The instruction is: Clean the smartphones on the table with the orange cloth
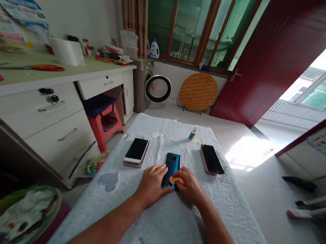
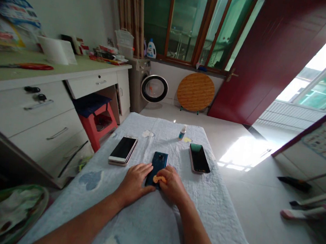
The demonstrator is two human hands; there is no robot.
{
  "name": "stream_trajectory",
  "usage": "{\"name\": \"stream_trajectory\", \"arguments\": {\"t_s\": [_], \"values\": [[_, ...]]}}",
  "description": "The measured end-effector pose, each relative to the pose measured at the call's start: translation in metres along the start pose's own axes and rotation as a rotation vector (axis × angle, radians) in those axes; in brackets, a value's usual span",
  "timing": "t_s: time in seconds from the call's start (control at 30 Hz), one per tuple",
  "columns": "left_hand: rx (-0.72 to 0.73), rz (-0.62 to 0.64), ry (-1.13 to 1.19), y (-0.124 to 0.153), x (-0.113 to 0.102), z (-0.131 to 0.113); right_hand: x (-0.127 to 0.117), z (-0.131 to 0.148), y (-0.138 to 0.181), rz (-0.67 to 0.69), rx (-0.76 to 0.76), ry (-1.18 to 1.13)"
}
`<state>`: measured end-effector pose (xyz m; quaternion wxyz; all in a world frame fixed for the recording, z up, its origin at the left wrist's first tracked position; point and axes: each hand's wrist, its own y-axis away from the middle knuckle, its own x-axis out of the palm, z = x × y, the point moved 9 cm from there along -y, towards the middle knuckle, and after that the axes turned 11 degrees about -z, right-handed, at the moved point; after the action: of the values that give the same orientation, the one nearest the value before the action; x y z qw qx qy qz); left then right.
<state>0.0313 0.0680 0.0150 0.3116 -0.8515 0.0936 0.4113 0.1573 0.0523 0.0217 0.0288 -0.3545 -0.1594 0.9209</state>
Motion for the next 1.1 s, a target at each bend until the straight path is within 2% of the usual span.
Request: {"name": "stream_trajectory", "arguments": {"t_s": [0.27, 0.4, 0.6, 0.77, 0.93, 1.1], "values": [[-0.027, 0.042, -0.005, -0.001, 0.001, 0.0, -0.008, -0.025, -0.014, -0.22, 0.098, 0.05], [-0.033, 0.057, -0.006, -0.002, 0.001, 0.0, -0.009, -0.036, -0.026, -0.262, 0.134, 0.113], [-0.024, 0.062, -0.003, -0.002, 0.001, -0.001, -0.015, -0.053, -0.056, -0.262, 0.182, 0.238], [-0.027, 0.067, -0.012, -0.003, 0.0, -0.001, -0.013, -0.064, -0.077, -0.204, 0.276, 0.363], [-0.024, 0.078, -0.004, -0.004, -0.002, -0.004, -0.002, -0.053, -0.089, -0.162, 0.275, 0.503], [-0.045, 0.09, -0.008, -0.004, -0.004, -0.005, 0.024, -0.033, -0.1, -0.103, 0.213, 0.569]]}}
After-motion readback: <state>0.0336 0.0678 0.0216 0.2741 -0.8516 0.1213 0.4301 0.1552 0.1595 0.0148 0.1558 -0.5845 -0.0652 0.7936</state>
